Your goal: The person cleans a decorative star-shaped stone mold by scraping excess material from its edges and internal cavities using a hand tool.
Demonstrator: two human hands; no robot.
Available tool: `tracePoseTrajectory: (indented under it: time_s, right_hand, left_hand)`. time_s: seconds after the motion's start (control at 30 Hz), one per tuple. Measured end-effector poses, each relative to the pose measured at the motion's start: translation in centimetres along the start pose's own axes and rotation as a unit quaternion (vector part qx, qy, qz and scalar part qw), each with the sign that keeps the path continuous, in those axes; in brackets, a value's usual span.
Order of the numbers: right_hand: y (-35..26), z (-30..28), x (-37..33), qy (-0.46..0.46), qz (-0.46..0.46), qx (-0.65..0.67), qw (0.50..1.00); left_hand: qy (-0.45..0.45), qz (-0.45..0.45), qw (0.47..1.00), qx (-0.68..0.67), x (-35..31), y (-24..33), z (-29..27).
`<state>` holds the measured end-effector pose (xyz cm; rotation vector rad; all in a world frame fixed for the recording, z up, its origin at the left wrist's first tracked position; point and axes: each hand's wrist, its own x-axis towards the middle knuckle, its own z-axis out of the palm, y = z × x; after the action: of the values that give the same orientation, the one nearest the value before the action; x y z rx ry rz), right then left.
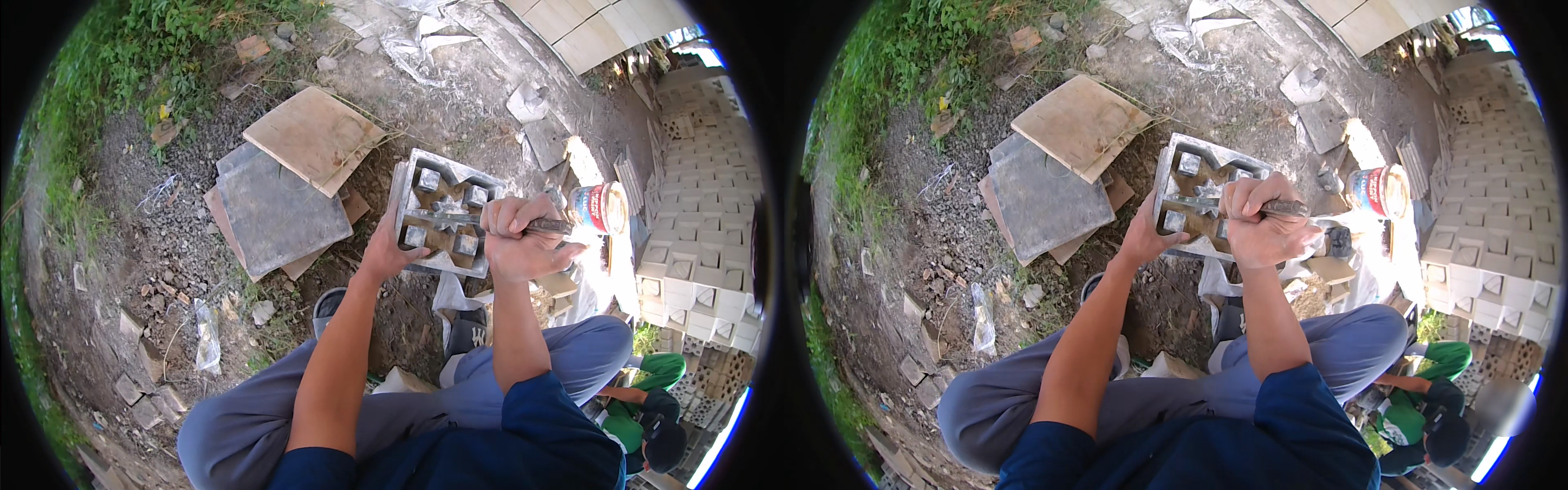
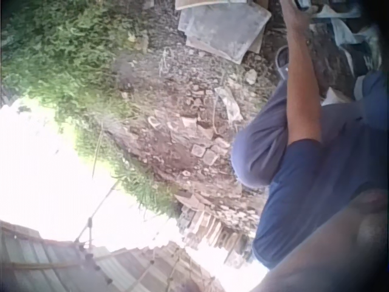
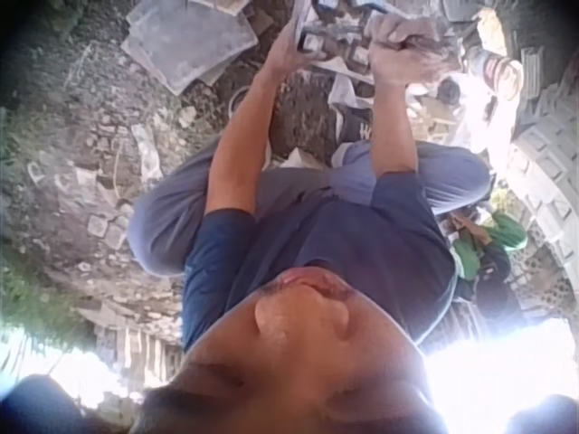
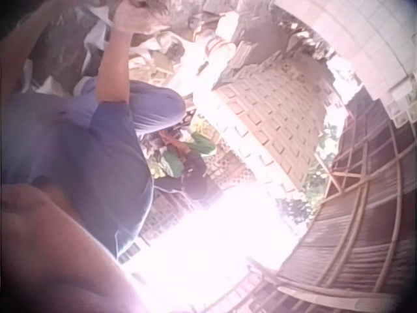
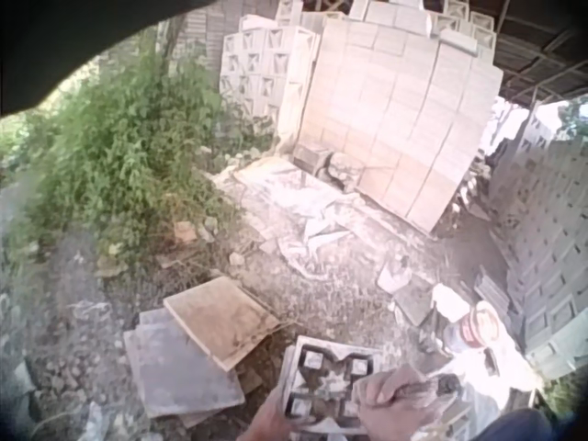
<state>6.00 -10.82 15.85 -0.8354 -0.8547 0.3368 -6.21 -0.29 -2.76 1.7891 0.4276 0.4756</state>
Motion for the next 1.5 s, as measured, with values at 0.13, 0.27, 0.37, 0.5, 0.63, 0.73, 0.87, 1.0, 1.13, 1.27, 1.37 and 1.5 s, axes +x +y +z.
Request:
tracePoseTrajectory:
  time_s: [0.13, 0.27, 0.37, 0.5, 0.63, 0.73, 0.87, 1.0, 1.13, 1.27, 1.37, 1.5]
  right_hand:
    - [-0.3, -0.2, 0.4, 0.020, -0.005, 0.000, 1.000]
    - [-0.8, 0.0, 0.2, 0.013, 0.051, -0.016, 0.998]
    - [0.2, -0.8, -0.1, 0.010, 0.072, 0.000, 0.997]
    - [2.9, -1.0, 0.0, 0.024, 0.159, -0.042, 0.986]
    - [2.3, 0.4, 1.5, -0.072, 0.212, -0.054, 0.973]
    - [1.3, 1.6, 2.8, -0.096, 0.239, -0.070, 0.964]
    - [-1.3, 1.3, 3.2, -0.143, 0.207, -0.032, 0.967]
    - [-2.2, 0.5, 3.4, -0.196, 0.157, -0.015, 0.968]
    - [-2.3, 1.2, 3.1, -0.198, 0.120, -0.025, 0.972]
    - [-2.7, 1.6, 3.0, -0.261, 0.117, -0.023, 0.958]
    - [-3.1, 2.4, 2.9, -0.263, 0.113, -0.010, 0.958]
    - [-3.4, 3.3, 2.4, -0.249, 0.167, -0.003, 0.954]
  left_hand:
    - [-0.016, -0.098, 0.995, -0.025, -0.2, 1.3, -0.1]
    - [-0.006, -0.116, 0.993, 0.007, -0.4, 1.4, -0.1]
    - [0.000, -0.108, 0.994, 0.034, -0.2, 1.1, 0.0]
    - [-0.012, -0.118, 0.993, 0.028, 0.1, 1.3, 0.2]
    - [-0.042, -0.142, 0.989, -0.012, 0.2, 1.2, -0.2]
    - [-0.050, -0.146, 0.988, -0.005, 0.2, 1.1, -0.1]
    - [-0.045, -0.136, 0.990, 0.014, 0.1, 0.8, 0.0]
    - [-0.053, -0.131, 0.990, -0.009, 0.1, 1.2, -0.1]
    - [-0.061, -0.114, 0.992, 0.005, -0.4, 1.4, -1.1]
    - [-0.087, -0.134, 0.987, 0.007, -2.3, 1.2, -1.8]
    - [-0.079, -0.133, 0.987, 0.040, -3.8, -0.5, -2.3]
    - [-0.064, -0.139, 0.982, 0.107, -3.8, -1.6, -2.7]
